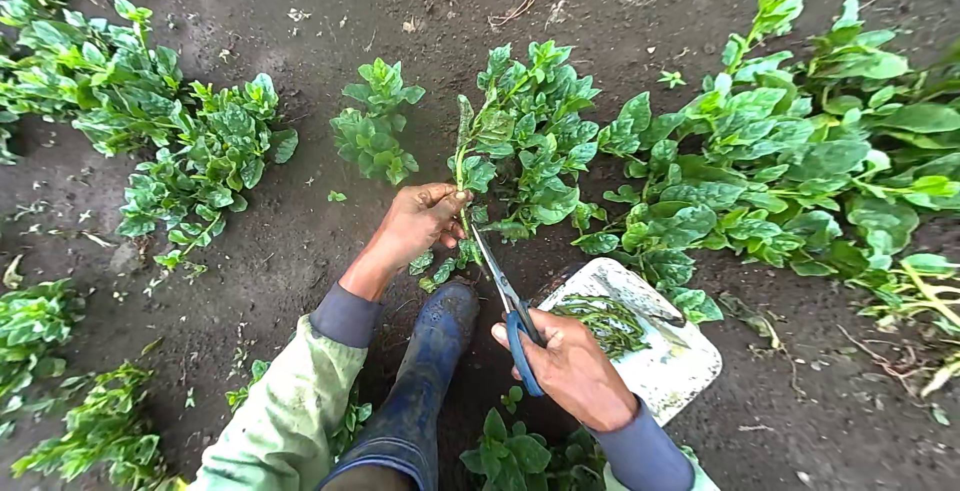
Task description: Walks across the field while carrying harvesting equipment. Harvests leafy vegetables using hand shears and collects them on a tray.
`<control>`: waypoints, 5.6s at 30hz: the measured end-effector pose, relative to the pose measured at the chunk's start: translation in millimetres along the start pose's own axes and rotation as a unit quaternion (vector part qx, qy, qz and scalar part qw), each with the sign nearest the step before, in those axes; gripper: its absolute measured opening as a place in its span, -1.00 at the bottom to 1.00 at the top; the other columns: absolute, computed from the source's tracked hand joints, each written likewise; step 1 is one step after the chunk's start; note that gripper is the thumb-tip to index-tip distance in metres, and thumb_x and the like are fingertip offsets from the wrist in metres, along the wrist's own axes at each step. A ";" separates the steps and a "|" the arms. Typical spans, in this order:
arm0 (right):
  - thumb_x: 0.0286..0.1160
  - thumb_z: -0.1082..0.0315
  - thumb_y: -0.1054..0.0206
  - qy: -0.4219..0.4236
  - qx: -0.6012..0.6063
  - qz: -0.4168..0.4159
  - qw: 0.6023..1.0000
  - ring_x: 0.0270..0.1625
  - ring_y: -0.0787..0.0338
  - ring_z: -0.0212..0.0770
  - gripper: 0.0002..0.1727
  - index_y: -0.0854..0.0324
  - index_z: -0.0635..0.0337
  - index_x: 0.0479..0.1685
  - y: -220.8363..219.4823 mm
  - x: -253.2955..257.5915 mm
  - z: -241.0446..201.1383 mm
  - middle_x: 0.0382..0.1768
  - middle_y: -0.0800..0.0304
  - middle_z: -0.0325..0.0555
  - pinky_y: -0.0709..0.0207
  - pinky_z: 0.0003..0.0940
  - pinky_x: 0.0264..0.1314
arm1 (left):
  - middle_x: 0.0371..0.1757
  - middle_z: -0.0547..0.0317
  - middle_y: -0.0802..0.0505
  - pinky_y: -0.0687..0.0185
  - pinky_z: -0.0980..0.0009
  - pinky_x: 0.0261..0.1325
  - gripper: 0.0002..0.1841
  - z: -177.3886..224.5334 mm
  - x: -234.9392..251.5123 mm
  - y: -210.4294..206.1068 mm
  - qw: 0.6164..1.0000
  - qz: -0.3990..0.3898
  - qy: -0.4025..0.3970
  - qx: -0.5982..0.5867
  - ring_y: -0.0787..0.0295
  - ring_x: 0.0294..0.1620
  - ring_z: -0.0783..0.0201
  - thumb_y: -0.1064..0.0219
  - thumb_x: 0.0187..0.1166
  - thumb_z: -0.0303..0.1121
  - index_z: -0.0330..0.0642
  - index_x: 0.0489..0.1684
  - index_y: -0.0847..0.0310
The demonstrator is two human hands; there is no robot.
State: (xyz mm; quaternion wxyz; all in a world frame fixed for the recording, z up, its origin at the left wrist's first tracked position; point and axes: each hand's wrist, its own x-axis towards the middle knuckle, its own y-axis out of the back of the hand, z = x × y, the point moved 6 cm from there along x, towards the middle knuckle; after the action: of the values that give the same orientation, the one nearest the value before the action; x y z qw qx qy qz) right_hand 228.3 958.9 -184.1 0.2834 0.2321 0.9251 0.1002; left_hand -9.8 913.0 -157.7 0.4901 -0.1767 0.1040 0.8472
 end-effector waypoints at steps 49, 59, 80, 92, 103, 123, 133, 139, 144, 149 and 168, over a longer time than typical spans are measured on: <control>0.53 -0.04 -0.40 -0.005 0.187 -0.067 0.980 -0.49 -0.85 -0.34 -0.58 -0.78 0.14 0.06 -9.1 0.1 -9.4 -0.46 -0.87 -0.27 -0.73 -0.49 -0.51 | -0.30 0.10 -0.82 -0.74 0.58 -0.41 -0.70 -9.3 -32.9 -29.1 0.972 -0.101 0.088 -0.193 -0.77 -0.46 0.42 0.01 0.88 -0.39 -0.34 -0.09 -0.65; 0.55 -0.06 -0.38 -0.017 0.190 -0.053 0.980 -0.53 -0.82 -0.36 -0.56 -0.78 0.12 0.10 -2.0 -2.6 -10.2 -0.47 -0.86 -0.26 -0.64 -0.52 -0.61 | -0.28 0.09 -0.81 -0.73 0.58 -0.44 -0.72 -8.4 -36.9 -35.0 0.976 -0.104 0.074 -0.178 -0.76 -0.47 0.41 -0.01 0.86 -0.41 -0.35 -0.06 -0.65; 0.46 -0.27 -0.34 0.054 -0.044 0.107 0.992 -0.57 -0.68 -0.43 -0.48 -0.72 0.05 -0.26 9.5 13.1 -11.3 -0.59 -0.67 -0.37 -0.62 -0.38 -0.49 | -0.46 0.12 -0.80 -0.73 0.53 -0.47 -0.81 -7.2 -42.3 -34.2 0.999 -0.022 0.032 -0.012 -0.72 -0.58 0.40 -0.22 0.76 -0.45 -0.37 -0.12 -0.74; 0.68 -0.07 -0.30 -0.020 0.362 -0.145 0.921 -0.47 -0.88 -0.31 -0.47 -0.68 0.23 0.28 -4.4 -1.6 -10.1 -0.35 -0.88 -0.11 -0.59 -0.52 -0.75 | -0.41 0.23 -0.75 -0.71 0.57 -0.38 -0.71 -5.3 -46.7 -28.4 0.988 -0.087 0.031 -0.122 -0.70 -0.49 0.45 0.02 0.86 -0.42 -0.31 -0.06 -0.66; 0.62 -0.18 -0.31 0.059 0.394 -0.269 0.877 -0.47 -0.85 -0.42 -0.40 -0.69 0.15 0.33 -9.8 -9.6 -19.8 -0.34 -0.90 -0.19 -0.58 -0.61 -0.67 | -0.37 0.36 -0.71 -0.64 0.59 -0.33 -0.72 -6.5 -58.3 -27.7 0.959 -0.212 -0.042 -0.185 -0.66 -0.40 0.50 -0.02 0.81 -0.27 -0.12 -0.10 -0.67; 0.72 -0.16 -0.19 0.084 0.455 -0.274 0.843 -0.50 -0.85 -0.37 -0.38 -0.64 0.21 0.38 -11.2 -19.9 -22.8 -0.32 -0.89 -0.10 -0.62 -0.57 -0.69 | -0.43 0.39 -0.73 -0.63 0.63 -0.37 -0.73 -3.9 -54.5 -19.2 0.994 -0.046 -0.069 0.078 -0.65 -0.47 0.56 -0.08 0.80 -0.37 -0.19 -0.12 -0.74; 0.67 -0.23 -0.19 0.019 0.554 -0.288 0.781 -0.50 -0.88 -0.25 -0.29 -0.68 0.33 0.26 -34.8 -5.4 -43.1 -0.40 -0.84 -0.02 -0.70 -0.47 -0.66 | -0.40 0.38 -0.74 -0.59 0.60 -0.28 -0.73 -10.0 -50.0 -25.1 0.973 -0.018 -0.101 0.206 -0.63 -0.41 0.59 -0.11 0.78 -0.31 -0.14 -0.14 -0.78; 0.75 -0.04 -0.23 0.014 0.555 -0.258 0.791 -0.64 -0.78 -0.31 -0.46 -0.71 0.36 0.13 -34.2 1.4 -44.9 -0.57 -0.78 -0.09 -0.68 -0.47 -0.67 | -0.41 0.37 -0.75 -0.60 0.56 -0.29 -0.72 -14.5 -46.6 -23.1 0.971 -0.015 -0.093 0.219 -0.63 -0.44 0.56 -0.11 0.77 -0.30 -0.13 -0.14 -0.78; 0.73 -0.02 -0.26 -0.001 0.407 -0.167 0.898 -0.63 -0.78 -0.37 -0.51 -0.71 0.28 0.19 -19.1 -6.8 -30.3 -0.51 -0.82 -0.12 -0.52 -0.56 -0.80 | -0.46 0.38 -0.74 -0.62 0.60 -0.38 -0.73 -14.0 -47.6 -18.2 0.987 -0.018 -0.049 0.151 -0.63 -0.51 0.57 -0.11 0.78 -0.34 -0.16 -0.13 -0.78; 0.50 -0.27 -0.32 0.023 -0.004 0.070 0.997 -0.60 -0.75 -0.36 -0.49 -0.76 0.02 -0.21 8.7 11.6 -16.0 -0.58 -0.74 -0.35 -0.69 -0.34 -0.53 | -0.50 0.40 -0.73 -0.57 0.64 -0.47 -0.73 -7.7 -51.7 -17.3 0.992 -0.017 -0.035 0.117 -0.60 -0.57 0.59 -0.13 0.78 -0.36 -0.17 -0.14 -0.81; 0.55 -0.11 -0.36 0.048 0.031 0.032 0.998 -0.54 -0.82 -0.35 -0.60 -0.80 0.04 -0.10 10.0 19.8 -11.1 -0.50 -0.84 -0.33 -0.74 -0.38 -0.51 | -0.52 0.44 -0.70 -0.53 0.66 -0.47 -0.73 -13.4 -59.3 -11.3 0.991 -0.037 -0.033 0.122 -0.58 -0.57 0.62 -0.12 0.78 -0.36 -0.16 -0.15 -0.81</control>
State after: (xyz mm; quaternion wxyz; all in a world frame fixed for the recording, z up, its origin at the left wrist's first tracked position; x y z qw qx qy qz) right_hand 211.3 976.6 -181.3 0.2278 0.2647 0.9325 0.0918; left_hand 29.7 866.9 -146.2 0.5426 -0.0911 0.1835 0.8146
